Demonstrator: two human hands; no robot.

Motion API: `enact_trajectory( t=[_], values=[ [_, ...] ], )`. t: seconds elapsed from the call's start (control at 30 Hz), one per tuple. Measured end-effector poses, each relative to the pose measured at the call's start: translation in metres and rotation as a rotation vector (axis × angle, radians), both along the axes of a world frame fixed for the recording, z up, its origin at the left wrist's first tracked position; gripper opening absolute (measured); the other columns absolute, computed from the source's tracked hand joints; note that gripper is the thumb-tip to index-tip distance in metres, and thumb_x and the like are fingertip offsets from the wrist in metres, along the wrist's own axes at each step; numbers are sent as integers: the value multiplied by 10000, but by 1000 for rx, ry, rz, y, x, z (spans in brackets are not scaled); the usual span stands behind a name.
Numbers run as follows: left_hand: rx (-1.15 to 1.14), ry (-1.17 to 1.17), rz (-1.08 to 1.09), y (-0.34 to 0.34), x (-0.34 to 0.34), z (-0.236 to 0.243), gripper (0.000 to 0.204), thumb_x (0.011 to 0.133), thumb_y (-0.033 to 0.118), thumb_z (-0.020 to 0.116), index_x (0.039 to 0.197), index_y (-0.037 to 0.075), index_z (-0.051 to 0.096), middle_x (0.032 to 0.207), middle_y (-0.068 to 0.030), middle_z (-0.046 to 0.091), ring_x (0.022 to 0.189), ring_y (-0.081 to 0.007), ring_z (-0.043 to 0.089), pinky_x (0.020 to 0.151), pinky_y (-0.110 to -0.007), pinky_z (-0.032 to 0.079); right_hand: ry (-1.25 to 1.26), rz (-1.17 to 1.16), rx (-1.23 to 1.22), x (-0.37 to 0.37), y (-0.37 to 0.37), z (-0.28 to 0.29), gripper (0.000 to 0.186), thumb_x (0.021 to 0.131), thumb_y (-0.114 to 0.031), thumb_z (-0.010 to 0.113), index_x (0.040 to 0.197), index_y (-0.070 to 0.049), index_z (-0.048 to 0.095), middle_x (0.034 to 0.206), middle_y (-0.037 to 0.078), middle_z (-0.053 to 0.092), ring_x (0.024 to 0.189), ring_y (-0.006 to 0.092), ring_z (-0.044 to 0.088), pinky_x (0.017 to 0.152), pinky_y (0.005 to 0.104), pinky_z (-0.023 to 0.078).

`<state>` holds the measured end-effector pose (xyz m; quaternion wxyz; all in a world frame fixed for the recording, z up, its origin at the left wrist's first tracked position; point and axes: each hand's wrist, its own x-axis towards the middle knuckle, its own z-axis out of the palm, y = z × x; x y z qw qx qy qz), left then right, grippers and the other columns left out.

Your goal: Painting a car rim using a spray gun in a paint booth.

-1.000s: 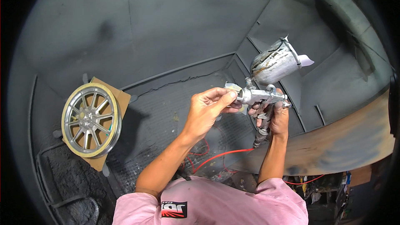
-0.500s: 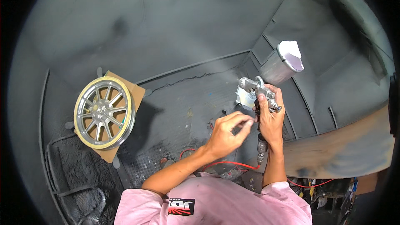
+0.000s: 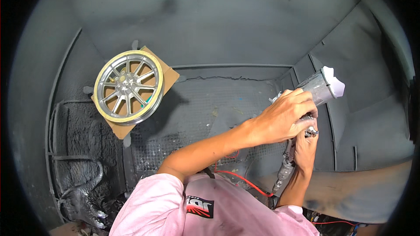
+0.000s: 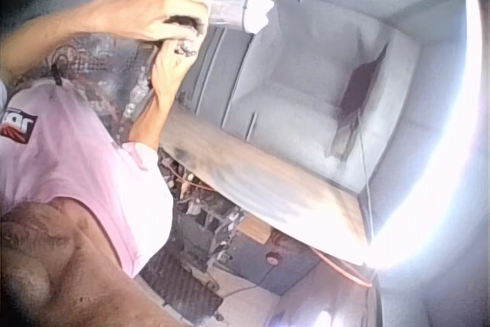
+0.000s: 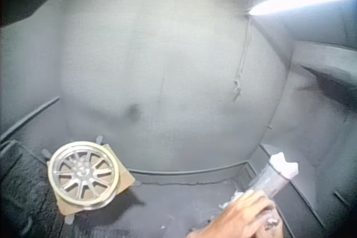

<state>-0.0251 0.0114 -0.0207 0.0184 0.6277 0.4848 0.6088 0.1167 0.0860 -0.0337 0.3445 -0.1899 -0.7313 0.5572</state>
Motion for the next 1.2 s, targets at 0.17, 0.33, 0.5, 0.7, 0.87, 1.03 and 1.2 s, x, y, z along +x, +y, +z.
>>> enact_trajectory(
  t=[0.17, 0.33, 0.5, 0.7, 0.87, 1.03, 1.2],
  values=[
    [-44, -3, -39, 8, 3, -10, 178, 927, 180, 644, 989, 21, 696, 1001, -95, 595, 1003, -285, 554, 916, -412, 428, -77, 80, 18, 10, 7, -9, 337, 1079, -222, 480, 1338, -8, 460, 903, 67, 621, 537, 94, 559, 419, 230, 431],
    [20, -22, -51, 19, 9, -16, 178, 934, 177, 639, 993, 22, 704, 994, -99, 576, 985, -285, 536, 895, -413, 453, -30, -51, 14, 3, -1, -3, 193, 1061, -170, 518, 1178, -18, 501, 864, 36, 594, 563, 59, 542, 456, 211, 420],
    [80, -6, -44, 19, 12, -16, 154, 912, 144, 665, 993, 17, 701, 998, -106, 568, 989, -299, 530, 869, -416, 482, -19, -44, 22, 9, 5, -6, 211, 1071, -190, 507, 1182, -11, 505, 887, 38, 591, 633, 61, 548, 524, 212, 436],
    [73, 14, 53, 11, 17, -19, 177, 883, 130, 687, 1016, 14, 697, 1022, -109, 567, 1010, -301, 529, 879, -420, 480, 2, -6, 164, 12, 16, -23, 331, 1078, -180, 490, 1332, 32, 480, 1201, 109, 587, 1062, 140, 574, 882, 282, 478],
    [152, 54, 274, -6, 26, -31, 285, 822, 120, 731, 1071, 0, 661, 1160, -137, 576, 1133, -340, 525, 955, -457, 454, -26, -45, 330, -3, 0, -30, 328, 1049, -114, 492, 1326, 61, 480, 1278, 140, 559, 1119, 177, 557, 948, 311, 458],
    [87, -76, 343, -45, 41, -59, 269, 833, 119, 726, 1065, 12, 641, 1157, -148, 562, 1094, -350, 544, 943, -450, 462, -40, -96, 523, -14, -1, -61, 341, 1011, -110, 576, 1285, 76, 497, 1128, 144, 640, 979, 182, 624, 869, 323, 501],
    [-212, -392, 653, -68, 8, -100, 557, 909, 354, 722, 1299, 3, 535, 1188, -208, 540, 1152, -388, 561, 976, -447, 469, -150, 5, 147, -22, -27, -81, 342, 987, -100, 637, 1296, 19, 550, 992, 107, 678, 776, 122, 648, 640, 287, 563]
  ],
)
